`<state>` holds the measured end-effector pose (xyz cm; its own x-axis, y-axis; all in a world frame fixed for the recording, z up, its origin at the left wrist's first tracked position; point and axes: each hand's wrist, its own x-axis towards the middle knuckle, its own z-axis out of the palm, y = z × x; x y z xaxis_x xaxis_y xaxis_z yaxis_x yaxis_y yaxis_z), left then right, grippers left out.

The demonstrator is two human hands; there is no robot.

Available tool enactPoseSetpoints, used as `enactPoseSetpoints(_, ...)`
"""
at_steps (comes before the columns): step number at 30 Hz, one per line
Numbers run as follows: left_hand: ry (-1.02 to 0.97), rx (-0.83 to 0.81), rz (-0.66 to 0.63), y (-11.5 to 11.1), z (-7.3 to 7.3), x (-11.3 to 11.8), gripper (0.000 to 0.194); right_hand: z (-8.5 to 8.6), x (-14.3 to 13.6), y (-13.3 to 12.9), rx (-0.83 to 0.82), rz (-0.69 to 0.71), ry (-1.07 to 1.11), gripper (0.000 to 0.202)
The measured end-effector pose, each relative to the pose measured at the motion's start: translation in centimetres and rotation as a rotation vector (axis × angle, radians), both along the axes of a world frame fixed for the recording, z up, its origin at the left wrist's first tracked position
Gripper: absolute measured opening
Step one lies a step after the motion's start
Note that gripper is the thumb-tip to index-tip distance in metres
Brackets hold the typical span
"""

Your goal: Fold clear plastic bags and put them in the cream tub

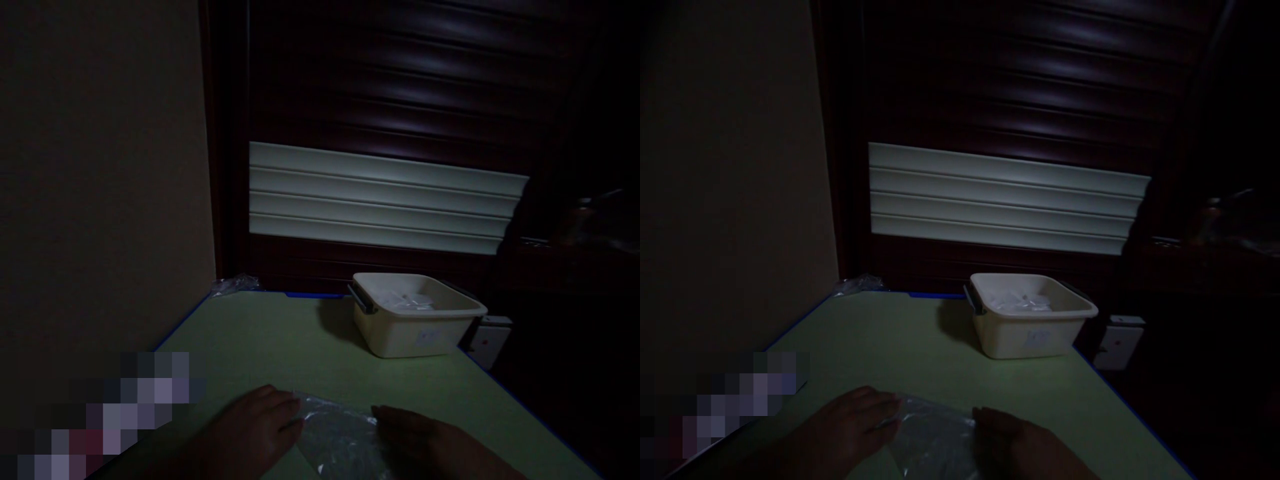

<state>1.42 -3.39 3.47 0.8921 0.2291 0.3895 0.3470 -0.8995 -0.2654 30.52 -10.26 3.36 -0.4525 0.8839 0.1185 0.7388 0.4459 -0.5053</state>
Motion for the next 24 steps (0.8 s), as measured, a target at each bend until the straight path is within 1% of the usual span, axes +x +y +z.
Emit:
enactPoseSetpoints(2, 0.012, 0.012, -0.001, 0.0, 0.1, -0.1, 0.015, 0.2, 0.8, -0.8, -0.070, -0.019, -0.021, 0.039)
enactPoseSetpoints(4, 0.011, 0.030, 0.006, 0.0, 0.1, -0.1, 0.014, 0.4, 1.0, -1.3, -0.126, -0.054, -0.033, 0.042)
enactPoseSetpoints(7, 0.015, 0.033, 0.020, 0.0, -0.1, -0.2, 0.016, 0.8, 0.4, -1.9, -0.142, -0.103, -0.017, 0.042)
enactPoseSetpoints(9, -0.009, 0.030, 0.011, 0.1, -0.4, -0.2, 0.015, 1.4, -0.3, -1.8, -0.121, -0.173, 0.064, 0.038)
enactPoseSetpoints(10, -0.024, 0.027, 0.006, 0.2, -0.6, -0.2, 0.015, 1.7, -0.6, -1.6, -0.097, -0.222, 0.111, 0.034)
enactPoseSetpoints(12, -0.043, 0.017, 0.003, 0.2, -0.8, -0.2, 0.015, 2.5, -1.2, -0.6, -0.078, -0.261, 0.133, 0.026)
enactPoseSetpoints(14, -0.033, 0.008, 0.016, 0.3, -0.9, -0.2, 0.015, 3.2, -1.6, 0.9, -0.079, -0.278, 0.089, 0.025)
enactPoseSetpoints(16, -0.016, 0.014, 0.025, 0.2, -0.7, -0.2, 0.013, 3.5, -1.7, 2.4, -0.144, -0.261, 0.020, 0.021)
enactPoseSetpoints(18, -0.022, 0.026, 0.016, 0.2, -0.5, -0.2, 0.011, 3.3, -1.9, 3.6, -0.213, -0.242, -0.049, 0.019)
enactPoseSetpoints(20, -0.046, 0.021, -0.003, 0.2, -0.6, -0.1, 0.012, 2.6, -2.0, 4.2, -0.223, -0.230, -0.072, 0.017)
enactPoseSetpoints(22, -0.106, -0.031, 0.027, 0.2, -0.8, 0.0, 0.016, 1.6, -1.9, 4.3, -0.198, -0.215, -0.021, 0.013)
enactPoseSetpoints(24, -0.149, -0.081, 0.048, 0.2, -1.1, 0.1, 0.021, 0.7, -1.8, 4.3, -0.186, -0.161, 0.085, 0.010)
